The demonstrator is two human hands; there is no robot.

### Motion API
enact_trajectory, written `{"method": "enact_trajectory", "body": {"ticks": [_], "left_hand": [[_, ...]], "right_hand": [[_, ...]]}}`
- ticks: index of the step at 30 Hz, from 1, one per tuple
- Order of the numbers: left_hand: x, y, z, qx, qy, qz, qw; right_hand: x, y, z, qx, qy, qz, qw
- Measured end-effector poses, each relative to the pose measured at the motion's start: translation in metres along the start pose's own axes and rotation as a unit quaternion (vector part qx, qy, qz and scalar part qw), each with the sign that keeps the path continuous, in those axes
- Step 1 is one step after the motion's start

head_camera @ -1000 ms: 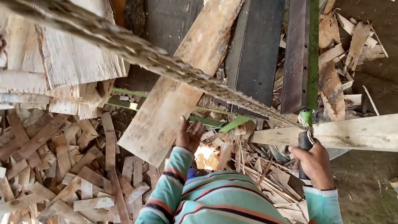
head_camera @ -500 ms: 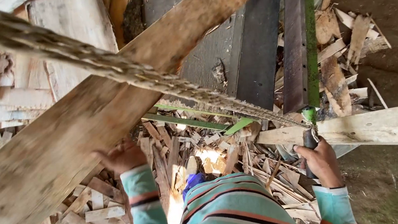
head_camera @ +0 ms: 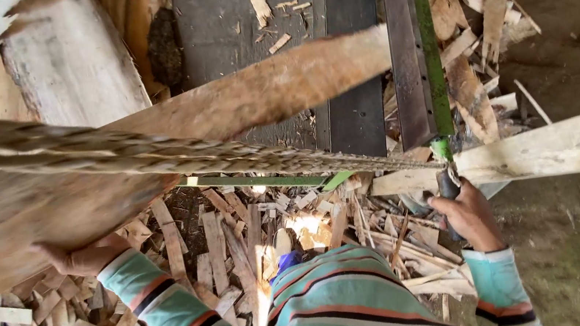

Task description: Sorting and trimming thin wood veneer sheets using a large manual blade.

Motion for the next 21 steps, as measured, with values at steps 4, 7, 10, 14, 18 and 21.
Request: {"method": "enact_trajectory", "body": {"ticks": [4, 7, 10, 14, 18, 21], "left_hand": [[0.022, -0.01, 0.02, -0.01, 0.04, 0.042, 0.998], [0.085, 0.0, 0.015, 0.032, 0.128, 0.019, 0.991], [0.139, 0.022, -0.024, 0.003, 0.127, -0.042, 0.991], [0.172, 0.072, -0.046, -0.03, 0.128, -0.095, 0.987], [0.211, 0.106, -0.045, -0.054, 0.127, -0.167, 0.976], [0.233, 0.14, -0.051, -0.073, 0.129, -0.209, 0.967]], "right_hand": [[0.007, -0.004, 0.009, -0.002, -0.019, -0.021, 1.0], [0.006, -0.008, 0.005, -0.014, -0.051, -0.017, 0.998], [0.011, -0.018, 0.0, -0.016, -0.038, -0.008, 0.999], [0.017, -0.015, 0.0, -0.031, 0.0, -0.008, 0.999], [0.006, -0.009, 0.003, -0.043, -0.025, -0.013, 0.999], [-0.005, -0.007, 0.013, -0.043, -0.046, -0.006, 0.998]]}}
Point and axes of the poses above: each hand's wrist, its own y-axis towards the middle knuckle, its own z-axis out of the palm, x = y × z, the point moved 9 cm from there along y, towards the middle knuckle, and after that the axes turned 8 degrees about -z, right-handed, at the moved point
